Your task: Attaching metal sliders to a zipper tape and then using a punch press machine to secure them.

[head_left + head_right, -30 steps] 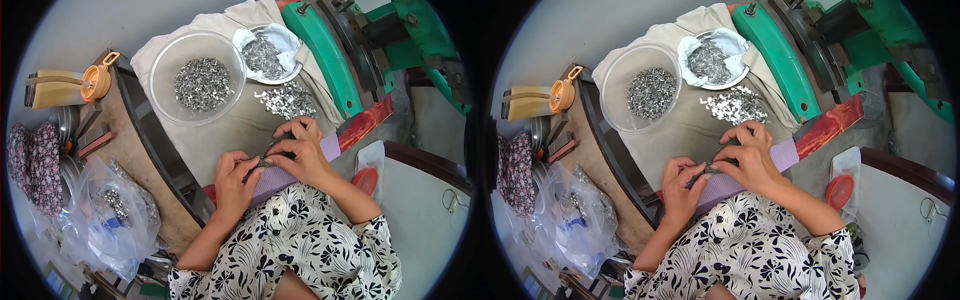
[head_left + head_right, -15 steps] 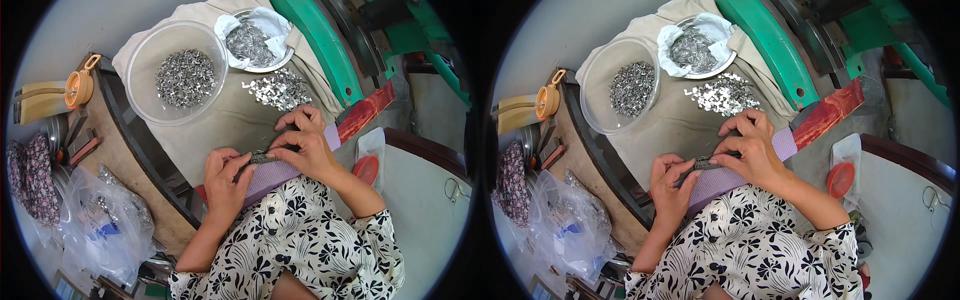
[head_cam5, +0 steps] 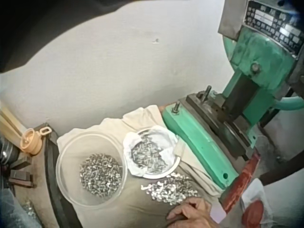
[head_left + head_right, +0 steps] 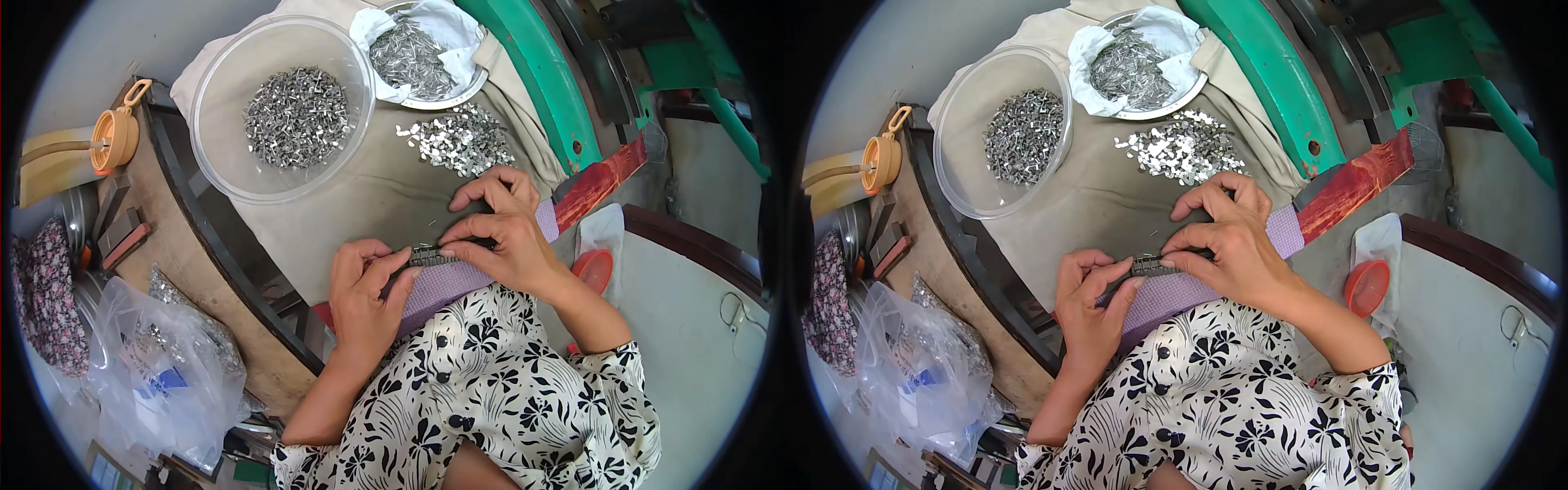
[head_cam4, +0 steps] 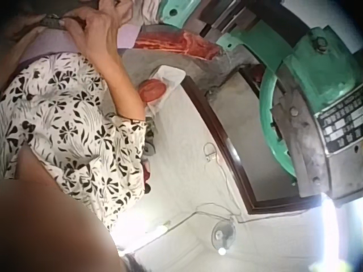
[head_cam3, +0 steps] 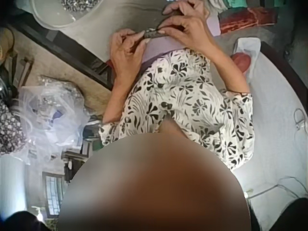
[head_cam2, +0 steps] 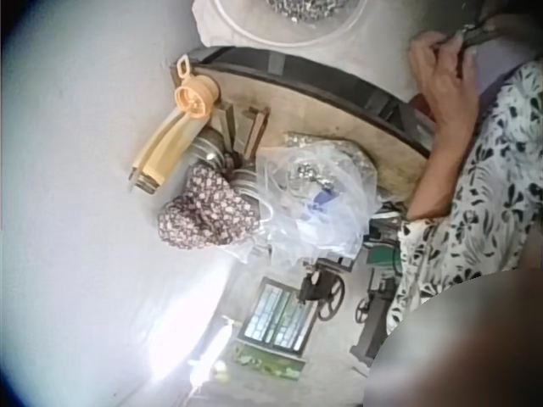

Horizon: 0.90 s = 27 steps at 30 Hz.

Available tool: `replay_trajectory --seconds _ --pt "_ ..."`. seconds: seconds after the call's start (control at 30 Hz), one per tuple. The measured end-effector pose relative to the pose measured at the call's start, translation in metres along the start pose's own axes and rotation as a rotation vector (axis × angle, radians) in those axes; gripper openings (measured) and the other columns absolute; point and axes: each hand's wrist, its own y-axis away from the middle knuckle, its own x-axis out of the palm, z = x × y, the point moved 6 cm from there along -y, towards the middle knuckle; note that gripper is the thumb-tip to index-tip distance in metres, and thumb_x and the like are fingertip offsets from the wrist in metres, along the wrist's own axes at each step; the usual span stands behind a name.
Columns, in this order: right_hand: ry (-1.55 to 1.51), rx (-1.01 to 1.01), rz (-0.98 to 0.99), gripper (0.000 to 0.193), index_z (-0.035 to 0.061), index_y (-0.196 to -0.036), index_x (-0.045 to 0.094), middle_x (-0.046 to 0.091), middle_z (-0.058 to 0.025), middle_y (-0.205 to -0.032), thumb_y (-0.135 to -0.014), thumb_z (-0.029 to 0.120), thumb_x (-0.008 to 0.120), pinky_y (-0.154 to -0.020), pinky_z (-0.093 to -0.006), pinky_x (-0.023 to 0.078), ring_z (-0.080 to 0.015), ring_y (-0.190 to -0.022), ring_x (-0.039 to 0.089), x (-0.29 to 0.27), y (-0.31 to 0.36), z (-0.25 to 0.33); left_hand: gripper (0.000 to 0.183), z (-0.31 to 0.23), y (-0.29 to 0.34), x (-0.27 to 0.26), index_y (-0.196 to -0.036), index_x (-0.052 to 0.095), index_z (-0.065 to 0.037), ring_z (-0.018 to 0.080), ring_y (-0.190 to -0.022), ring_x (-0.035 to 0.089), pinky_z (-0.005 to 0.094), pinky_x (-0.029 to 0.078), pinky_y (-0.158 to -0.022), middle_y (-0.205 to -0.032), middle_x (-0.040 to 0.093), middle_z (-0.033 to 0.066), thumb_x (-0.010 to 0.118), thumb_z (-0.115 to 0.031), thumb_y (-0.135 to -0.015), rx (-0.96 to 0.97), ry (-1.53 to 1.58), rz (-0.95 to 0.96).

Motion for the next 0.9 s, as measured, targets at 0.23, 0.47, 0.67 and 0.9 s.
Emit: replay_trajectory --seconds 0.23,0.47,0.67,0.9 --pt "0.037 0.031 0.002 0.015 0.0184 -0.079 0.079 0.061 0.0042 -0.105 -0.068 0.026 0.085 -0.100 -0.0441 0.026 -0.0254 -0.117 0.043 0.000 -0.006 0.006 0.030 0.000 -0.001 0.000 -0.102 0.073 -0.006 0.0264 -0.086 0.056 0.0364 0.046 -0.075 -0.097 0.058 0.0090 0.081 -0.004 -0.073 -0.005 -0.003 0.004" --pt "0.034 -0.009 0.001 0.014 0.0180 -0.079 0.079 0.061 0.0040 -0.106 -0.068 0.024 0.085 -0.100 -0.0443 0.026 -0.0255 -0.117 0.043 -0.002 -0.004 0.006 0.030 0.000 0.000 0.000 -0.102 0.073 -0.006 0.0262 -0.086 0.056 0.0364 0.046 -0.075 -0.097 0.058 0.0088 0.080 -0.004 -0.073 -0.018 0.002 0.006" --pt "0.010 0.048 -0.006 0.014 0.0177 -0.081 0.079 0.061 0.0033 -0.110 -0.068 0.022 0.085 -0.101 -0.0455 0.025 -0.0260 -0.118 0.043 0.000 -0.003 0.008 0.029 -0.002 0.000 0.000 -0.101 0.073 -0.004 0.0267 -0.087 0.056 0.0365 0.047 -0.077 -0.098 0.058 0.0096 0.080 -0.004 -0.073 -0.011 -0.001 0.005" --pt "-0.010 -0.004 -0.065 0.015 0.0179 -0.084 0.079 0.062 0.0034 -0.110 -0.070 0.021 0.083 -0.101 -0.0447 0.026 -0.0260 -0.118 0.043 -0.001 0.009 0.000 0.030 -0.001 0.001 0.000 -0.102 0.074 -0.002 0.0215 -0.091 0.058 0.0307 0.048 -0.081 -0.101 0.057 0.0097 0.081 0.000 -0.073 -0.030 -0.027 0.023"
